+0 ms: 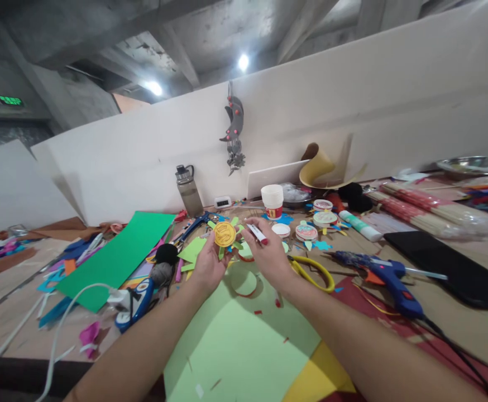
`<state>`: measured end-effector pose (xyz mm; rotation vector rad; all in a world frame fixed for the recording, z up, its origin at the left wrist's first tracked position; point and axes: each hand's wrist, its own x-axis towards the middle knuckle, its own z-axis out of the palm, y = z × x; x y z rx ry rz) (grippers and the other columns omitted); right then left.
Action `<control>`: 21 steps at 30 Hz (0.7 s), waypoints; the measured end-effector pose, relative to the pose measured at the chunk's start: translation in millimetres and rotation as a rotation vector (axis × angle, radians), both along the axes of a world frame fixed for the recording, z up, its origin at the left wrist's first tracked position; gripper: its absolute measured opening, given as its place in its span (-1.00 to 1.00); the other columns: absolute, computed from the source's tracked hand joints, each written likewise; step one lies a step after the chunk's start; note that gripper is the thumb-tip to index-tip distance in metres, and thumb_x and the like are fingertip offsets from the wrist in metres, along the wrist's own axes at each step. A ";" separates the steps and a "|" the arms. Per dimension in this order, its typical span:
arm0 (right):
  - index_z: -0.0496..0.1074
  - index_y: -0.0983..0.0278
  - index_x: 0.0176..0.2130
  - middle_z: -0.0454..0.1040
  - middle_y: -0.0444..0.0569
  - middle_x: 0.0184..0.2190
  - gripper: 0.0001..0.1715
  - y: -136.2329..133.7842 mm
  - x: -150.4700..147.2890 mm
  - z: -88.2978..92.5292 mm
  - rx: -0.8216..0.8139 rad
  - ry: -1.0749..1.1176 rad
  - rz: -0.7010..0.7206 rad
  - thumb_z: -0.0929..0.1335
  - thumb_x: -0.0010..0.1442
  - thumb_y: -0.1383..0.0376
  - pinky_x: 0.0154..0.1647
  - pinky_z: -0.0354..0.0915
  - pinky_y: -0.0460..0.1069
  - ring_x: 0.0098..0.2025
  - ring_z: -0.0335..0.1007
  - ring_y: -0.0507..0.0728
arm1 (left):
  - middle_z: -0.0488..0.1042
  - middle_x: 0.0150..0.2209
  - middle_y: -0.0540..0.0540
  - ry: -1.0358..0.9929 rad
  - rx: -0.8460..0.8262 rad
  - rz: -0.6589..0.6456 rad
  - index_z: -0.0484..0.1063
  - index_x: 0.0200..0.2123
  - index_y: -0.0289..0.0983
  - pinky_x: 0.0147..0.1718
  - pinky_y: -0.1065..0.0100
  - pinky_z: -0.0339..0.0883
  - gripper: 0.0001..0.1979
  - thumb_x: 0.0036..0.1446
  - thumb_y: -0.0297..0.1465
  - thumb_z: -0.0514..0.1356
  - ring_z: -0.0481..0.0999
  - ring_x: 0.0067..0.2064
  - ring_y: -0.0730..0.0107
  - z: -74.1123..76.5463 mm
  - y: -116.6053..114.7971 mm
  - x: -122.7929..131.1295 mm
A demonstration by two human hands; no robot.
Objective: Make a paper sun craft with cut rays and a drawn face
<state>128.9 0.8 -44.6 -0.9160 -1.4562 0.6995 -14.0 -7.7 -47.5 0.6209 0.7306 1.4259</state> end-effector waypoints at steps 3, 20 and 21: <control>0.31 0.23 -0.09 0.44 -0.03 -0.21 -0.63 1.7 -2.3 -2.1 -0.032 -0.024 0.031 0.30 0.18 0.07 -0.15 0.29 0.06 -0.21 0.37 0.13 | 0.52 -0.08 -0.07 -0.020 -0.014 0.016 0.47 -0.13 -0.22 -0.36 0.41 0.36 -0.71 0.16 -0.21 0.15 0.50 -0.23 0.39 -1.5 -0.3 0.5; 0.34 0.24 -0.17 0.46 -0.03 -0.29 -0.59 5.0 -8.9 -1.3 -0.182 0.229 0.096 0.39 0.03 0.08 -0.25 0.34 0.06 -0.27 0.40 0.14 | 0.55 -0.27 -0.10 0.036 0.138 -0.019 0.48 -0.36 -0.31 -0.32 0.42 0.31 -0.75 -0.09 -0.30 0.36 0.48 -0.30 0.42 -8.2 3.7 -5.1; 0.34 0.25 -0.17 0.47 -0.02 -0.28 -0.58 6.3 -8.5 -1.5 -0.186 0.231 0.096 0.39 0.02 0.08 -0.25 0.34 0.06 -0.27 0.40 0.14 | 0.55 -0.26 -0.11 0.046 0.150 -0.025 0.48 -0.35 -0.31 -0.32 0.42 0.31 -0.75 -0.10 -0.30 0.37 0.48 -0.30 0.42 -9.7 4.9 -5.7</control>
